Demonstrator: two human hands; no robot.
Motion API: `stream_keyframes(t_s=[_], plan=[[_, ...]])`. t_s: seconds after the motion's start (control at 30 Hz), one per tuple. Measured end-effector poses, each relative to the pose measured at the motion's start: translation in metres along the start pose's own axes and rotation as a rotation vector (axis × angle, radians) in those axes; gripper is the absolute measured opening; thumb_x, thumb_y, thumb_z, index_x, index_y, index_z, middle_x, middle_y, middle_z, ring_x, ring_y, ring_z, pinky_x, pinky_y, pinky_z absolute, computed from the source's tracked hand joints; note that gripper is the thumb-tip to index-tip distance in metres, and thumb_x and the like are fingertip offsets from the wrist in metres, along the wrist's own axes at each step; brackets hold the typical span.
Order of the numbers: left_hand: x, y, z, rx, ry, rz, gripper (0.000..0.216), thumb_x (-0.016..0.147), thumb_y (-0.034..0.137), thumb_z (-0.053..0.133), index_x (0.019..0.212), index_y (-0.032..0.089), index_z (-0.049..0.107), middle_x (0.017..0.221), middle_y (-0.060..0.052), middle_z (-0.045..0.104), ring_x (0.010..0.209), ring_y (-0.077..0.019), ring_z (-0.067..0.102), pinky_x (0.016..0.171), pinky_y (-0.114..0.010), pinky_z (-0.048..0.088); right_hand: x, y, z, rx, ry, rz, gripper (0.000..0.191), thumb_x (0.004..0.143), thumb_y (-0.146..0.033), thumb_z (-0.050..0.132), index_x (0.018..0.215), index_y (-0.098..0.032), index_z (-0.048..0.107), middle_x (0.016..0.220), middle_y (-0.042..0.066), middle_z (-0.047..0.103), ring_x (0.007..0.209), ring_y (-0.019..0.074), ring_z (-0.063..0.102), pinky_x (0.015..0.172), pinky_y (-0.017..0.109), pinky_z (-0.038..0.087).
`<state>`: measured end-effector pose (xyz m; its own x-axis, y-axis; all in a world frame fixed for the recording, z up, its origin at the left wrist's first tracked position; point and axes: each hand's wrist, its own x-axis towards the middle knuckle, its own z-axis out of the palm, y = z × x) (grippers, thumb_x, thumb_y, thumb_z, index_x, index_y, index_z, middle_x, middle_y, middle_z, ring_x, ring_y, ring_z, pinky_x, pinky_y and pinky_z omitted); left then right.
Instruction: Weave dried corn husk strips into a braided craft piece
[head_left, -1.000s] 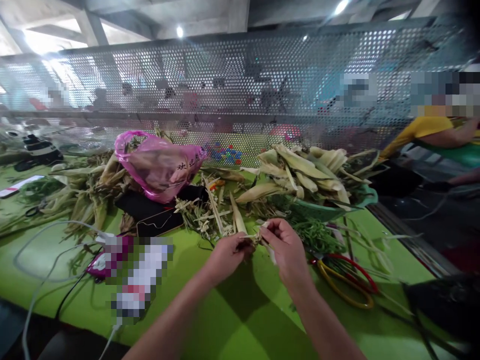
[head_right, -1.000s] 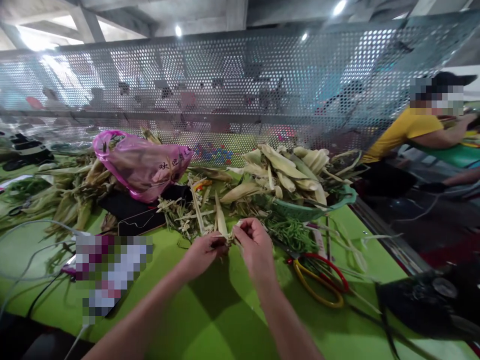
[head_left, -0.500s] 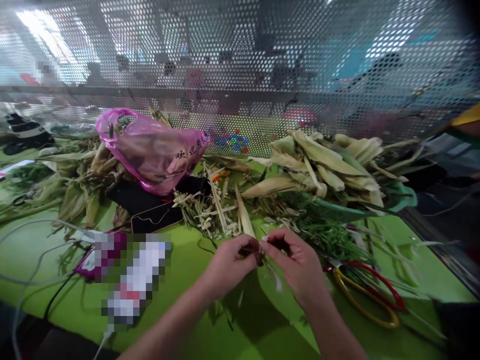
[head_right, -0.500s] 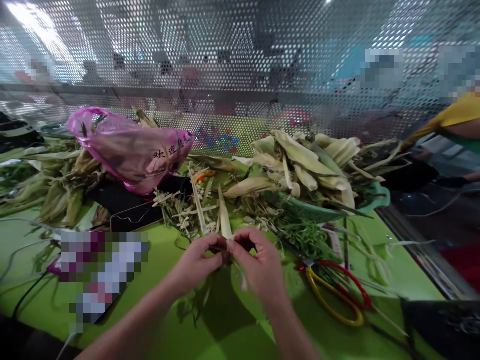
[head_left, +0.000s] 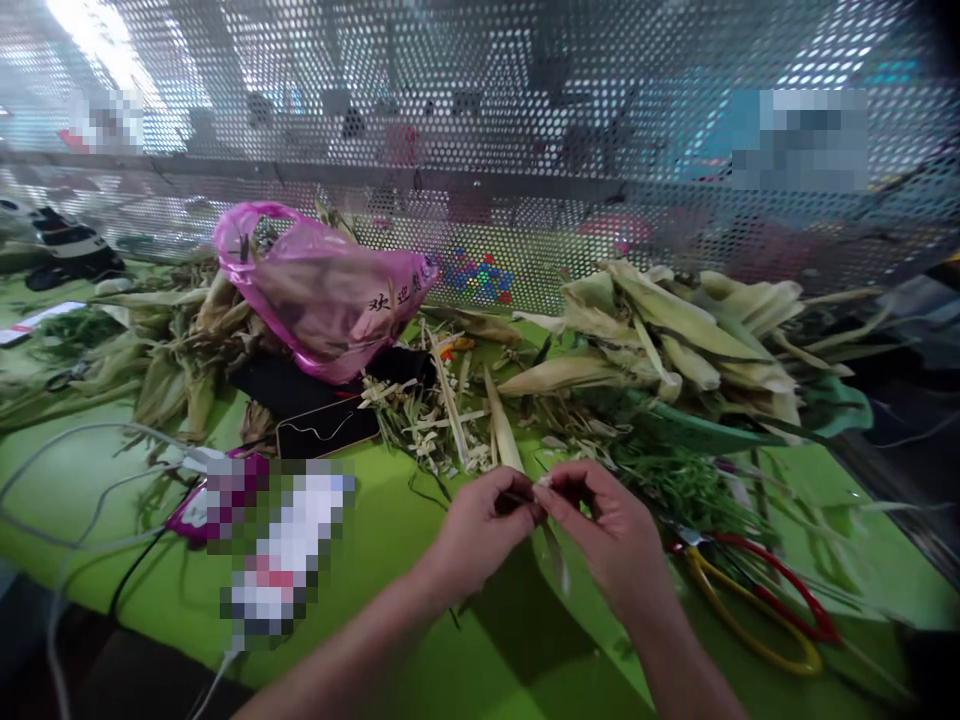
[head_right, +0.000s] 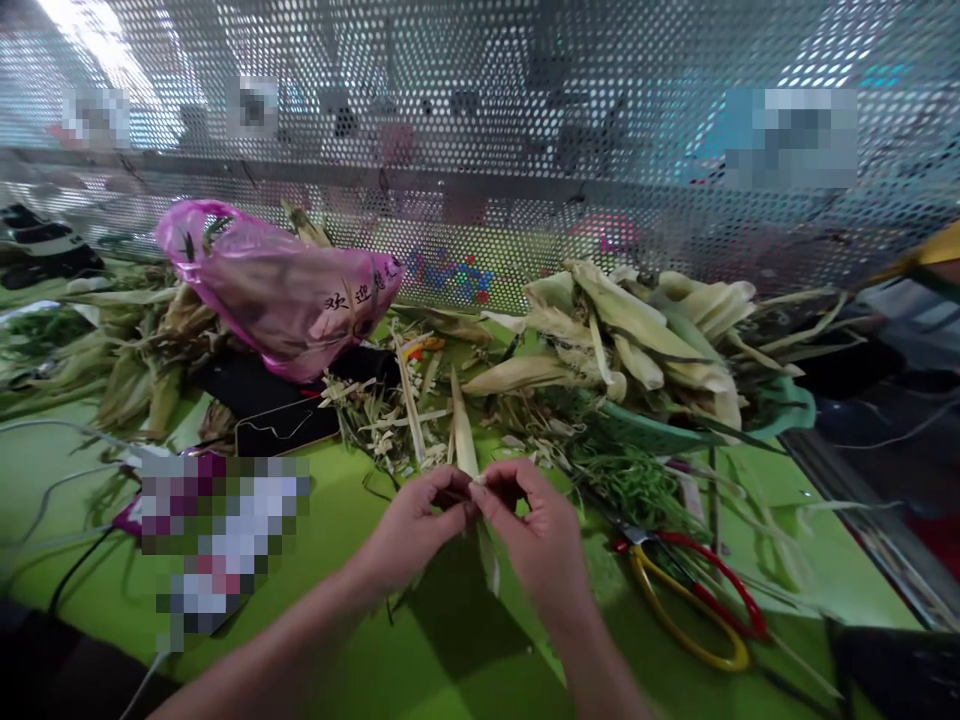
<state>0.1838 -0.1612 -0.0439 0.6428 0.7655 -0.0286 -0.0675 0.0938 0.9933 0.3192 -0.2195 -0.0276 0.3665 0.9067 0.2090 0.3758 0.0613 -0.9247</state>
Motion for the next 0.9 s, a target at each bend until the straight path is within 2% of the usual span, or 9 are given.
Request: stream_keyframes(t_s=[0.1,0.23,0.33,0.43,0.57,0.7,0.9], plan=[[0.001,0.000,0.001,-0.084,0.011,-0.037,0.011,0.077,0.025,0.063,0.078,0.015,0.057,0.072,0.000,0.055,0.068,-0.0115,0.048,0.067,-0.024,0.039,0.000,0.001,0.001,0.042,-0.010,0.029,0.013,0.077,-0.032,0.070,0.077,-0.022,0.061,0.071,-0.001,0.057,0.066,0.0154,0.052,0.062,0.026,0.043],[0.001,0.002,-0.002,-0.221,0.052,-0.089,0.015,0.073,0.025,0.066,0.073,0.016,0.054,0.068,0.002,0.051,0.065,-0.0097,0.045,0.064,-0.023,0.035,0.003,-0.001,0.003,0.252,-0.039,0.179,0.022,0.070,-0.036,0.076,0.079,-0.020,0.063,0.074,0.000,0.060,0.068,0.0155,0.054,0.064,0.027,0.046],[0.000,0.004,-0.004,-0.323,0.080,-0.087,0.018,0.070,0.025,0.069,0.073,0.016,0.053,0.068,0.002,0.051,0.065,-0.0090,0.044,0.064,-0.022,0.034,0.004,-0.003,0.003,0.410,-0.064,0.277,0.028,0.065,-0.036,0.080,0.082,-0.019,0.065,0.080,0.003,0.063,0.072,0.0172,0.057,0.068,0.030,0.048],[0.000,0.006,-0.005,-0.388,0.084,-0.075,0.022,0.069,0.028,0.071,0.074,0.016,0.054,0.070,0.002,0.052,0.066,-0.0088,0.046,0.065,-0.022,0.036,0.002,-0.002,0.003,0.469,-0.064,0.304,0.027,0.064,-0.034,0.081,0.080,-0.019,0.065,0.079,0.002,0.062,0.072,0.0168,0.057,0.069,0.030,0.049],[0.001,0.006,-0.005,-0.386,0.047,-0.072,0.025,0.066,0.028,0.075,0.075,0.015,0.057,0.072,0.001,0.055,0.067,-0.0090,0.049,0.068,-0.022,0.039,0.000,-0.002,0.006,0.453,-0.020,0.258,0.024,0.067,-0.033,0.079,0.080,-0.020,0.064,0.076,0.000,0.060,0.069,0.0153,0.056,0.065,0.028,0.047],[0.003,0.005,-0.006,-0.337,0.024,-0.086,0.022,0.065,0.025,0.076,0.072,0.014,0.058,0.070,0.000,0.057,0.066,-0.0093,0.052,0.069,-0.023,0.042,-0.001,0.000,0.006,0.338,0.015,0.213,0.022,0.068,-0.033,0.077,0.080,-0.021,0.062,0.074,-0.001,0.060,0.067,0.0148,0.056,0.063,0.026,0.046],[0.006,0.002,-0.010,-0.247,-0.003,-0.121,0.018,0.067,0.013,0.072,0.082,0.013,0.062,0.070,0.001,0.060,0.064,-0.0084,0.054,0.067,-0.023,0.044,0.003,0.011,0.005,0.221,0.092,0.208,0.029,0.060,-0.037,0.081,0.078,-0.022,0.065,0.076,0.000,0.063,0.069,0.0169,0.058,0.062,0.027,0.047]])
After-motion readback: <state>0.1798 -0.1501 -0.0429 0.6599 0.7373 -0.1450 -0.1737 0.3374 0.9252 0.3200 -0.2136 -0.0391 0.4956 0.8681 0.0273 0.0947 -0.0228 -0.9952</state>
